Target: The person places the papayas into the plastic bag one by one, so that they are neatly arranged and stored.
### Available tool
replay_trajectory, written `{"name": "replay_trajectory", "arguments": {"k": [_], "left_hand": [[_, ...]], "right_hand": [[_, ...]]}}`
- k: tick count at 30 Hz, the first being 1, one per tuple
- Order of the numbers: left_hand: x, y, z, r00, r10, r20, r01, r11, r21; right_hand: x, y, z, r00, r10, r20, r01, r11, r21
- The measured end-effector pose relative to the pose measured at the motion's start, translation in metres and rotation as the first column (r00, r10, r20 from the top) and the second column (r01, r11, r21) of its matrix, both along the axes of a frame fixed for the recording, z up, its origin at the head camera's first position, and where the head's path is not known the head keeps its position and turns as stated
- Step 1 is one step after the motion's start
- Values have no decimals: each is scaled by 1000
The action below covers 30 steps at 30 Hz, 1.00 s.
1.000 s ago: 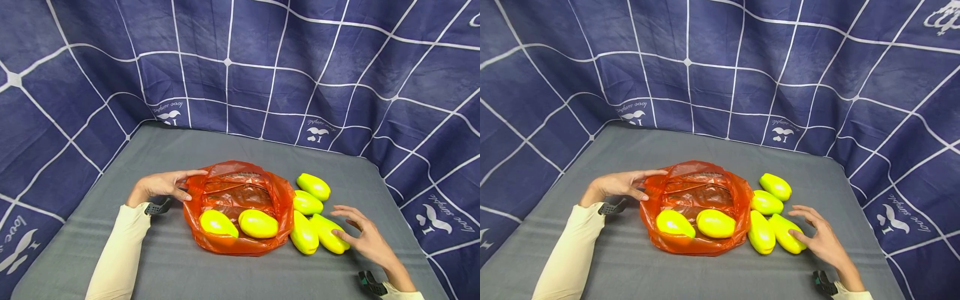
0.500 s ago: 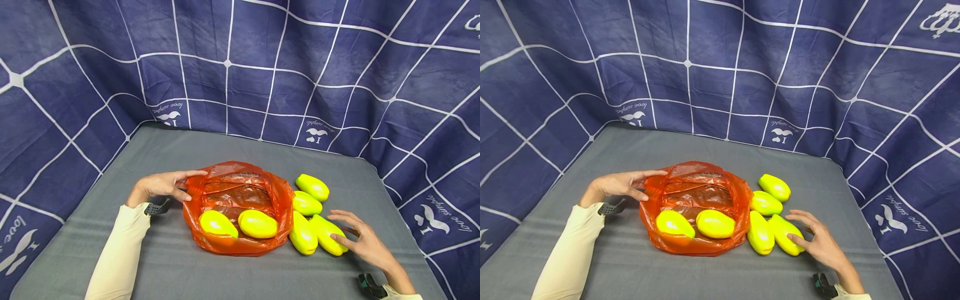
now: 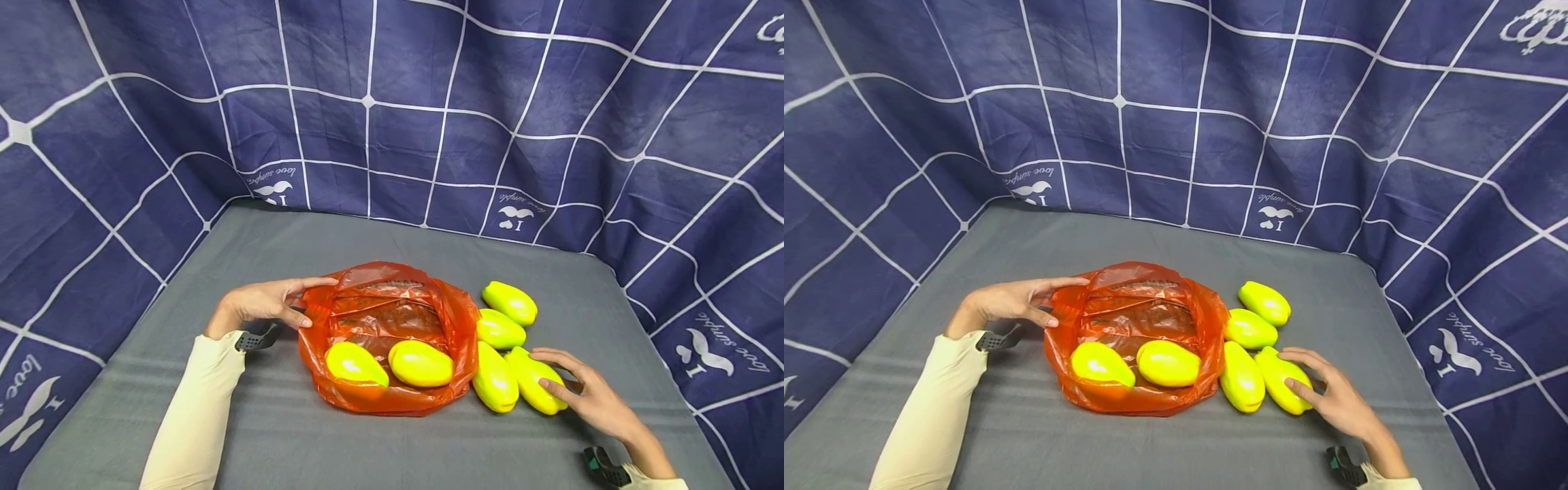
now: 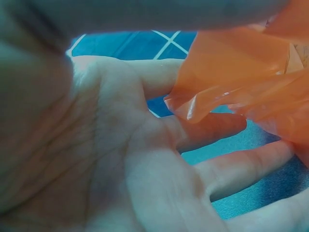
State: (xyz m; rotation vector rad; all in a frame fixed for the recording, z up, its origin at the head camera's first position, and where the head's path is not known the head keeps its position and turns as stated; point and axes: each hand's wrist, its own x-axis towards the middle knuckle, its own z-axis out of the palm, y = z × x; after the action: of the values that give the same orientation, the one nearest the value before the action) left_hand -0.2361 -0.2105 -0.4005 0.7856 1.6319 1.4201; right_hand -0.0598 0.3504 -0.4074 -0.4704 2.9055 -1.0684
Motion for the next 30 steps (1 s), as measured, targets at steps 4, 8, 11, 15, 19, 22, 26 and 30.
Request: {"name": "replay_trajectory", "arguments": {"k": [4,8,11,15,19,22,26,30], "left_hand": [[0,-1,1,1000,3,10,-3,1000,4],[0,-1,1,1000,3,12,-3,1000,5],[0,-1,1,1000,-1,13,1,1000,5],[-1,0,0,1000,-1,15,1,1000,2],[0,0,0,1000,3,8,-3,1000,-2],[0,0,0,1000,4,1,-4,1000,-4],[1,0,0,1000,5,-3,-5,1000,-2],[1,0,1,1000,5,-5,-5,1000,-2]], "right_hand": [[-1,0,-3,1000,22,22,-21,999,-35],[-1,-1,-5,999,45,-5,-45,998,-41],[-1,-1,-7,999,53,-12,-54,998,-42],[0,-1,-10,999,41,-1,-41,998,-42],[0,-2,-10,1000,30,-4,-30,999,-36],[0,-2,-11,999,33,-15,-34,999,-39],[1,-3,-11,999,33,-29,-34,999,-37],[1,-3,-11,999,29,-35,-30,999,-36]]}}
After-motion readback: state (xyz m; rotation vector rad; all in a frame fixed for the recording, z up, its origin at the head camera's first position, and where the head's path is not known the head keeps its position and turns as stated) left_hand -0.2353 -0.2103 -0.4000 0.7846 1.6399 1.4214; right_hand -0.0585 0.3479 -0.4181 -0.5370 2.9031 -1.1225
